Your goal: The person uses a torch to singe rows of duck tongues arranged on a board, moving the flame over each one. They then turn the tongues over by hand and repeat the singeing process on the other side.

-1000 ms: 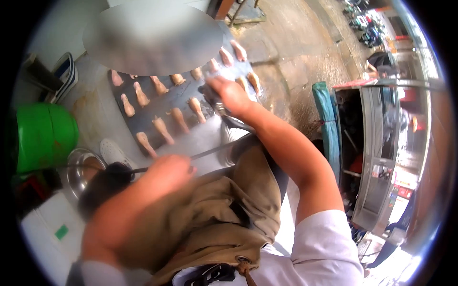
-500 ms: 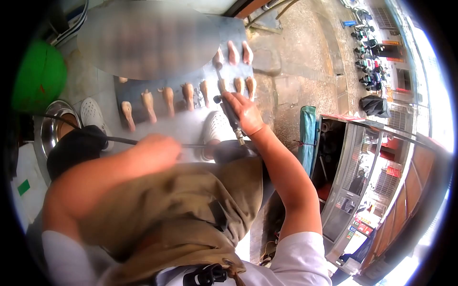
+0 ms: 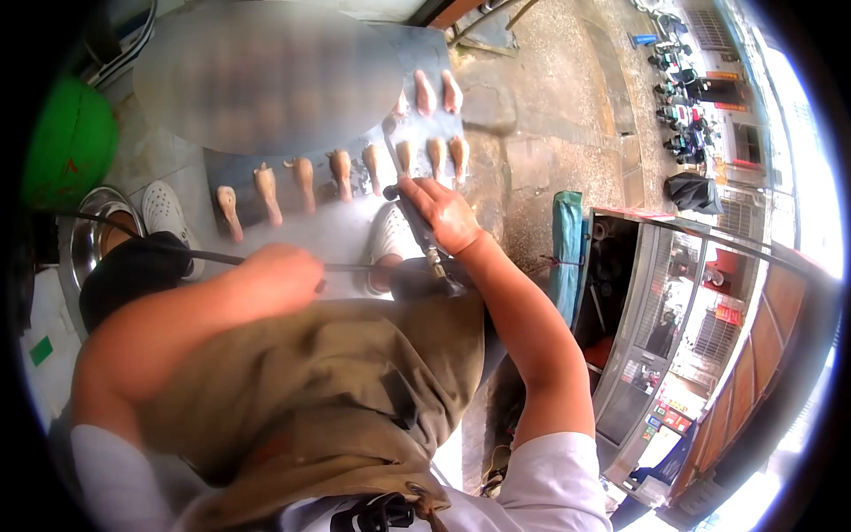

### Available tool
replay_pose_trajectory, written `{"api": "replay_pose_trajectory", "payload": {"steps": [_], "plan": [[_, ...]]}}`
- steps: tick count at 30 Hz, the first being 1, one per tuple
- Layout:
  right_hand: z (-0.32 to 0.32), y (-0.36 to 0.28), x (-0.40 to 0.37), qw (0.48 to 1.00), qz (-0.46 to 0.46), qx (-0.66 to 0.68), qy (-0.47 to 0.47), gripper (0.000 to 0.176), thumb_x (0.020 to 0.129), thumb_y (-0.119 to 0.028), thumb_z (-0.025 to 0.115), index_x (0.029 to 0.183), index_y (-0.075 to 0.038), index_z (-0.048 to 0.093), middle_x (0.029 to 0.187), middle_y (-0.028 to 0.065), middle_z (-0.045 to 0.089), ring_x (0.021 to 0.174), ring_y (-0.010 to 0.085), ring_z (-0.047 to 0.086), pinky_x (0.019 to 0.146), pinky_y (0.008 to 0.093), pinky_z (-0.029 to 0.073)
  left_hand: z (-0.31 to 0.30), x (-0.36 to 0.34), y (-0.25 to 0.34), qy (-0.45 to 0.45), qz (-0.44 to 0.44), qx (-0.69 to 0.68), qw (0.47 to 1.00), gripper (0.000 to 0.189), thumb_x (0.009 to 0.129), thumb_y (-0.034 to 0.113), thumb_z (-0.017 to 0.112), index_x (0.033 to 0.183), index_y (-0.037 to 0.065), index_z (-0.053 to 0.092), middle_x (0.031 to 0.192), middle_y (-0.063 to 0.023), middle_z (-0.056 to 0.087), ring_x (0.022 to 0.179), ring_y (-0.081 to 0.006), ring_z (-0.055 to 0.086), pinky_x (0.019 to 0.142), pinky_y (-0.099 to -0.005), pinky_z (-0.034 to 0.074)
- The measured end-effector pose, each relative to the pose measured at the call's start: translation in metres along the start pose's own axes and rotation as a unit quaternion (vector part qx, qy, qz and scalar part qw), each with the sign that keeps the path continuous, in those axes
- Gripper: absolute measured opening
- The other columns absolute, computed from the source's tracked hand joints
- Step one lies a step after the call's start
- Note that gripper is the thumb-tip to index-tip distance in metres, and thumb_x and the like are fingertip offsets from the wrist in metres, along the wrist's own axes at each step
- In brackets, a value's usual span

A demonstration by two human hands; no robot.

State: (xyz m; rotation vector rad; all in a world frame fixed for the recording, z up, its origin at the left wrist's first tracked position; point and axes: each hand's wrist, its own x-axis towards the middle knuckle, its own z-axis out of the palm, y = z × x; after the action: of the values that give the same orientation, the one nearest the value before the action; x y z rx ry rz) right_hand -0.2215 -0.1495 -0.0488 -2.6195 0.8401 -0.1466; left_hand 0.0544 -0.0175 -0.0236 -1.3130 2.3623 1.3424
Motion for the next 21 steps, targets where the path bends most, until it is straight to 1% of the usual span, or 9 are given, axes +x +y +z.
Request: {"api": "replay_pose_trajectory", "payload": {"steps": [3,9,12,13,14,16,17,19,21], "plan": [[-0.003,-0.003,-0.003,1.0,-0.003,0.008,0.029,0.036,0.09,-0.012,0.064,0.125,-0.005,0.059,0.097,0.0151,0.063,0.085,0.0365,0.064,0.072,0.0428,0.053,0.0,0.001,0.0,-0.005,-0.004,0.001,1.0,0.027,0.092,0.024,0.06,0.085,0.001,0.072,0.083,-0.0189,0.07,0.081,-0.0387,0.068,0.072,-0.0485,0.053],[0.002,0.015,-0.017,0.996,0.034,0.056,0.059,0.037,0.089,-0.009,0.068,0.125,-0.006,0.061,0.106,0.0152,0.067,0.092,0.0356,0.068,0.077,0.0379,0.056,0.002,0.001,-0.001,0.0,0.006,0.007,1.0,0.029,0.093,0.026,0.059,0.083,0.002,0.072,0.082,-0.0179,0.07,0.079,-0.0377,0.068,0.07,-0.0485,0.054],[0.006,0.011,-0.016,0.987,0.059,0.062,0.133,0.04,0.087,-0.006,0.071,0.125,-0.006,0.061,0.105,0.0152,0.068,0.091,0.035,0.069,0.077,0.0371,0.056,0.003,0.001,-0.001,0.006,0.006,0.006,1.0,0.03,0.093,0.026,0.058,0.082,0.002,0.072,0.082,-0.0175,0.07,0.079,-0.0373,0.068,0.07,-0.0484,0.054],[0.001,0.01,-0.016,0.986,0.043,0.019,0.158,0.039,0.085,-0.005,0.073,0.123,-0.005,0.062,0.101,0.0158,0.069,0.089,0.0345,0.069,0.077,0.0374,0.057,0.004,0.001,-0.001,0.009,0.005,0.006,1.0,0.03,0.094,0.026,0.058,0.082,0.002,0.072,0.082,-0.0173,0.07,0.079,-0.0372,0.068,0.07,-0.0483,0.054],[0.0,0.013,-0.015,0.983,0.04,0.023,0.18,0.036,0.087,-0.007,0.072,0.122,-0.004,0.063,0.101,0.0172,0.069,0.09,0.0337,0.07,0.077,0.0373,0.057,0.004,0.001,-0.001,0.01,0.005,0.007,1.0,0.023,0.088,0.019,0.06,0.082,0.002,0.072,0.082,-0.0172,0.071,0.079,-0.0362,0.069,0.07,-0.047,0.055],[0.001,0.016,-0.016,0.973,0.062,-0.001,0.221,0.033,0.089,-0.01,0.071,0.12,-0.002,0.064,0.099,0.0185,0.069,0.088,0.0338,0.069,0.077,0.0373,0.056,0.003,0.002,0.0,0.012,0.007,0.01,1.0,0.012,0.078,0.005,0.062,0.081,0.001,0.073,0.084,-0.017,0.072,0.081,-0.0342,0.071,0.069,-0.0442,0.057],[0.0,0.016,-0.017,0.969,0.131,0.013,0.208,0.032,0.09,-0.014,0.07,0.119,-0.001,0.065,0.097,0.0193,0.069,0.086,0.0334,0.069,0.077,0.0375,0.056,0.002,0.002,0.0,0.013,0.009,0.01,1.0,0.012,0.078,0.005,0.062,0.081,0.001,0.073,0.084,-0.0171,0.071,0.081,-0.0344,0.071,0.07,-0.0443,0.057],[0.002,0.019,-0.016,0.962,0.134,-0.001,0.238,0.031,0.09,-0.014,0.07,0.117,-0.001,0.065,0.096,0.0192,0.069,0.085,0.0329,0.069,0.077,0.0377,0.055,0.002,0.003,0.0,0.013,0.014,0.011,1.0,0.011,0.078,0.005,0.062,0.081,0.001,0.072,0.084,-0.0174,0.071,0.081,-0.0346,0.071,0.07,-0.0444,0.057],[0.004,0.021,-0.016,0.954,0.139,0.008,0.267,0.029,0.09,-0.014,0.07,0.115,-0.001,0.066,0.095,0.019,0.069,0.085,0.0322,0.069,0.077,0.0378,0.055,0.004,0.003,-0.002,0.02,0.013,0.008,1.0,0.023,0.089,0.019,0.059,0.082,0.002,0.072,0.083,-0.0171,0.071,0.08,-0.0362,0.069,0.07,-0.0471,0.055]]}}
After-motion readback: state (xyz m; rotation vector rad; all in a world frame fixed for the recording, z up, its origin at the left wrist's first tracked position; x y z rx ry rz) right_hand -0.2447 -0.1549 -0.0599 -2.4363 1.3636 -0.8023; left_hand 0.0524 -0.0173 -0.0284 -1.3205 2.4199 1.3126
